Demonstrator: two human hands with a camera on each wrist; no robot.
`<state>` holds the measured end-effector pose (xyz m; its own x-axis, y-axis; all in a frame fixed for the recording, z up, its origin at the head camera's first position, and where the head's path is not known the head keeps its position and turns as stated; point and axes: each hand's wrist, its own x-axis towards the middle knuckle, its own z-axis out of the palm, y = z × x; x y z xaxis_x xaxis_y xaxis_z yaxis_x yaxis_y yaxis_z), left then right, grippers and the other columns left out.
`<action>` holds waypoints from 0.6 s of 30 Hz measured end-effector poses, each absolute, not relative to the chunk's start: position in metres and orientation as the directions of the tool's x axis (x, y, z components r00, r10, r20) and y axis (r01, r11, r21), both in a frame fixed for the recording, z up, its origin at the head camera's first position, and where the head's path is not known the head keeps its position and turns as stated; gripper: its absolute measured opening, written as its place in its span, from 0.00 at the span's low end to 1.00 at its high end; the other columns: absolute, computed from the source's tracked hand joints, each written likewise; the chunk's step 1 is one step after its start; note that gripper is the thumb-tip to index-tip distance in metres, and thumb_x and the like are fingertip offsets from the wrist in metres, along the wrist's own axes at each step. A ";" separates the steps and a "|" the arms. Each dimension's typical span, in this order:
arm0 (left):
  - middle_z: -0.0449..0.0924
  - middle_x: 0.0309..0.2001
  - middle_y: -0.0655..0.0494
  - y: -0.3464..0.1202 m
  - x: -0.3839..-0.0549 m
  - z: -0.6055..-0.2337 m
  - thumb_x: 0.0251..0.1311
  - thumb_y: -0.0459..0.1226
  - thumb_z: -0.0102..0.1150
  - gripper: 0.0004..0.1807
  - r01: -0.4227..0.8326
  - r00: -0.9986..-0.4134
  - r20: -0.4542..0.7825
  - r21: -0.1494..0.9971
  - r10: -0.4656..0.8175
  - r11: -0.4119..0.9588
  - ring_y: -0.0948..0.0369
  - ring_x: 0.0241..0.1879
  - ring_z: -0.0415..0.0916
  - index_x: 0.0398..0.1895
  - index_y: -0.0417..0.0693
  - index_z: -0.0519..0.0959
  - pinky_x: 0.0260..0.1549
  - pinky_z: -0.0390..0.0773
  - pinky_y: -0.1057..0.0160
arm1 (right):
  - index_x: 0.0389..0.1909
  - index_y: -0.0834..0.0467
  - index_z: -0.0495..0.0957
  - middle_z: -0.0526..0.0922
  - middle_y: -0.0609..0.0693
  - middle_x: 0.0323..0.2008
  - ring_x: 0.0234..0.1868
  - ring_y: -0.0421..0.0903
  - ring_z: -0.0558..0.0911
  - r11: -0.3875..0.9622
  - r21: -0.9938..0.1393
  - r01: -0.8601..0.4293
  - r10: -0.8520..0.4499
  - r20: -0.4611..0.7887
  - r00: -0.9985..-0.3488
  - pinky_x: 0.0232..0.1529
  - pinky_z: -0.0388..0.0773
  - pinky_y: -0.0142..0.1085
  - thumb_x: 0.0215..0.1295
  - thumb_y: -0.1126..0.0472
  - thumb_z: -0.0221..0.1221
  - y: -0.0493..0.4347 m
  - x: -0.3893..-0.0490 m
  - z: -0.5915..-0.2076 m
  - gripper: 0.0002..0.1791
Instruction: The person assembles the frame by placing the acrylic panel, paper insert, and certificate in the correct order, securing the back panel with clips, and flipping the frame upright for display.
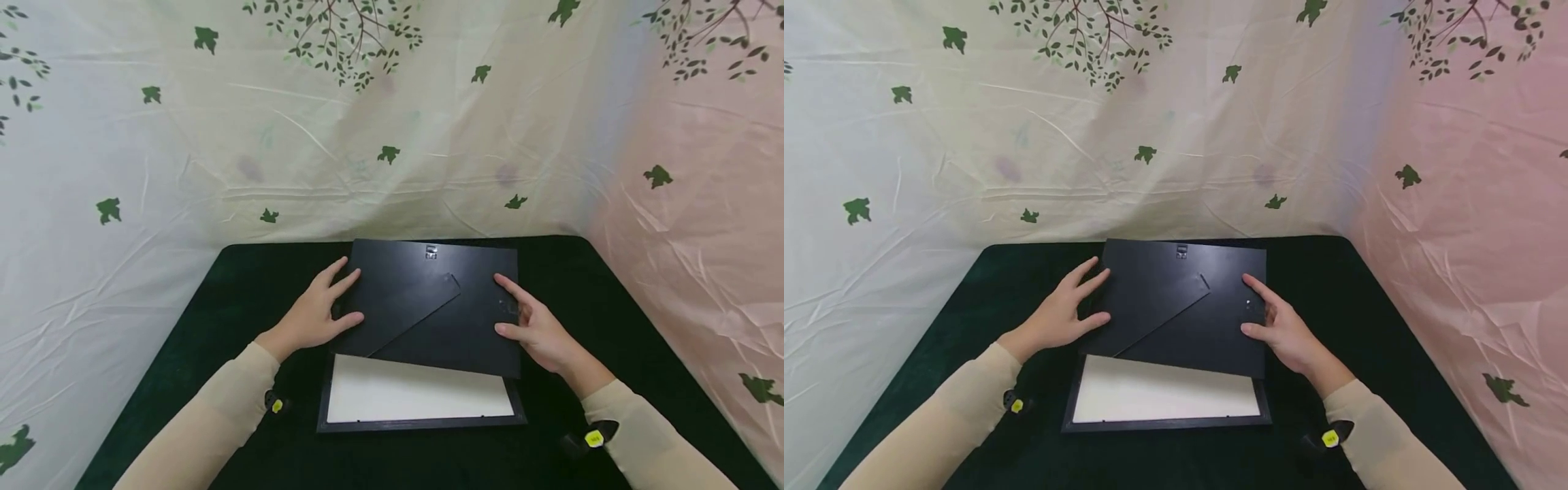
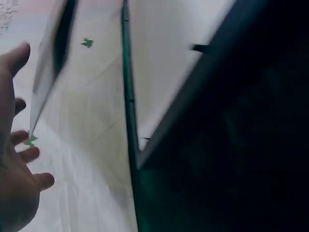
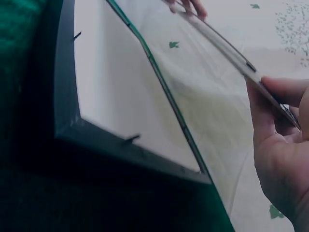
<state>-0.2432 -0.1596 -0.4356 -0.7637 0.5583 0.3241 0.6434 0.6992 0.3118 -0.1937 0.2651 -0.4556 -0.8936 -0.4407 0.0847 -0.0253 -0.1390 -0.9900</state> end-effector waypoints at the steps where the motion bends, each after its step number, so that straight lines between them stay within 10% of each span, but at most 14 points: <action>1: 0.41 0.76 0.49 -0.161 -0.242 -0.439 0.60 0.64 0.52 0.44 0.661 -0.748 0.310 0.272 0.587 0.699 0.49 0.74 0.44 0.75 0.56 0.55 0.65 0.58 0.43 | 0.77 0.45 0.43 0.62 0.52 0.70 0.61 0.46 0.74 -0.152 -0.988 -0.005 -0.458 0.075 -0.886 0.52 0.77 0.43 0.65 0.77 0.54 0.268 -0.193 -0.457 0.47; 18: 0.41 0.77 0.59 -0.170 -0.205 -0.483 0.58 0.71 0.42 0.45 0.649 -0.748 -0.005 0.199 0.663 0.734 0.52 0.75 0.34 0.75 0.66 0.53 0.64 0.47 0.34 | 0.76 0.39 0.44 0.51 0.53 0.74 0.65 0.44 0.69 -0.100 -0.962 0.253 -0.562 -0.156 -0.813 0.54 0.76 0.44 0.68 0.73 0.52 0.279 -0.191 -0.489 0.44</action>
<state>-0.2048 -0.1702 -0.4828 -0.7483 0.6634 -0.0053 0.6493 0.7340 0.1992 -0.1913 0.2794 -0.4886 -0.8127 -0.5615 -0.1555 0.2534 -0.1002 -0.9622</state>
